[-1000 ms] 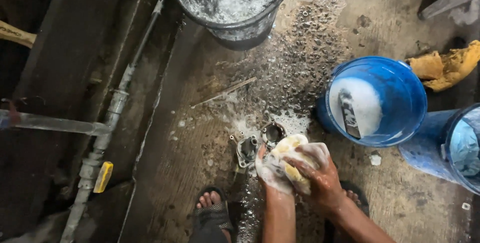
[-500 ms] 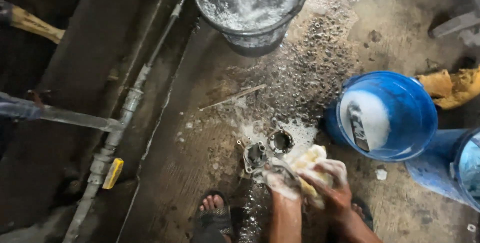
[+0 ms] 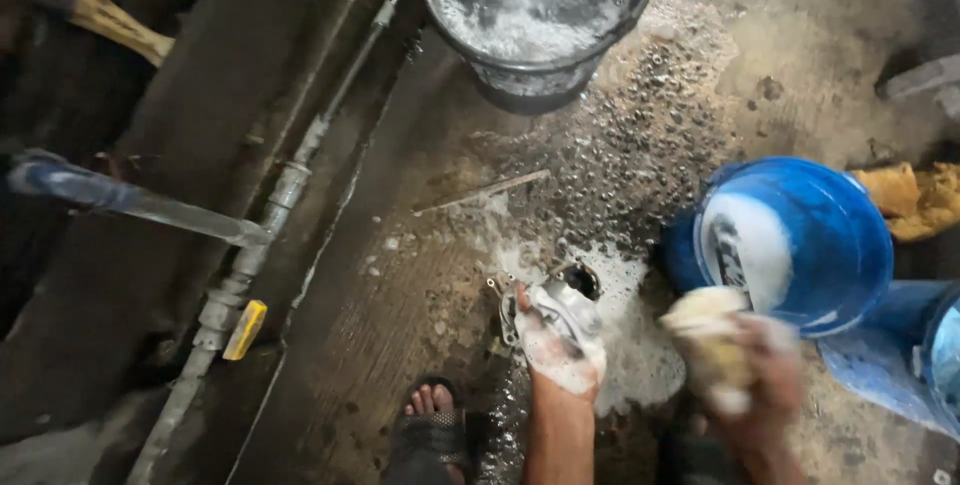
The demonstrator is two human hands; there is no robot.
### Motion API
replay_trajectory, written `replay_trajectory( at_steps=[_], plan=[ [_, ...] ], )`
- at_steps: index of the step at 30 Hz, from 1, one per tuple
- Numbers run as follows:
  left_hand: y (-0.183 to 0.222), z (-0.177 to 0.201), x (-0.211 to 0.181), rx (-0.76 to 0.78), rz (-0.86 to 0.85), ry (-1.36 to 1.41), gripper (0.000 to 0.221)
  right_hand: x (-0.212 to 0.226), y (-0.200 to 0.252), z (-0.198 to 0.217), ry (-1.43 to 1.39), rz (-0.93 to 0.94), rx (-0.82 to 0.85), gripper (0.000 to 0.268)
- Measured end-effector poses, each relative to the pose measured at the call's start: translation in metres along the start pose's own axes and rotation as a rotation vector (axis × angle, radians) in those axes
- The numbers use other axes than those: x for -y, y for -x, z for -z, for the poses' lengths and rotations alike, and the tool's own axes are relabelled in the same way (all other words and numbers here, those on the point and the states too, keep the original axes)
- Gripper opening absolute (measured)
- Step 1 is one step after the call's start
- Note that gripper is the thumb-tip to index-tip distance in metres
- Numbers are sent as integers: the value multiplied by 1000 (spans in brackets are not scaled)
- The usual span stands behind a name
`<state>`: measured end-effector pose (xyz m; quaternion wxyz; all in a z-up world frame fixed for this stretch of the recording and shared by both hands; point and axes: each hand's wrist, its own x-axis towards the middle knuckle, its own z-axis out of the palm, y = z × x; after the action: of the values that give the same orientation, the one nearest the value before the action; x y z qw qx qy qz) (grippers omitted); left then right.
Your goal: Washing and degreasing mechanical engine components using soapy water and a brush.
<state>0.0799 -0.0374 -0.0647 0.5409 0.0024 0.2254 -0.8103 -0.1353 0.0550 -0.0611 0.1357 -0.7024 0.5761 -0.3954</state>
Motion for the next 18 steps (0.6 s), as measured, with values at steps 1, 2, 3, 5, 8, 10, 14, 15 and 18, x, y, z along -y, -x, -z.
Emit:
replay_trajectory(
  at_steps=[1, 2, 3, 5, 8, 10, 14, 15, 18],
  plan=[
    [0, -2, -2, 15, -17, 5, 58, 5, -16, 14, 168, 50, -185, 41],
    [1, -5, -3, 31, -33, 11, 59, 9, -32, 28, 336, 99, -372, 36],
    [-1, -9, -6, 47, -37, 6, 59, 4, -47, 38, 330, 112, -380, 36],
    [-8, -17, -14, 93, -68, 10, 63, -7, -80, 56, 446, -260, 82, 45],
    [-40, -54, -27, -256, -494, -175, 62, -31, -146, 53, 447, -102, 94, 49],
    [-104, -16, -69, -186, -527, -241, 65, 13, -239, 21, 273, -37, 152, 34],
    [-227, 86, -176, -205, -520, -214, 58, 19, -367, -63, 385, 278, 353, 28],
    [-237, 75, -186, -209, -525, -214, 58, 20, -395, -81, 380, 279, 358, 28],
    [-271, 57, -215, -225, -562, -263, 35, -10, -477, -152, 308, 126, 655, 52]
  ],
)
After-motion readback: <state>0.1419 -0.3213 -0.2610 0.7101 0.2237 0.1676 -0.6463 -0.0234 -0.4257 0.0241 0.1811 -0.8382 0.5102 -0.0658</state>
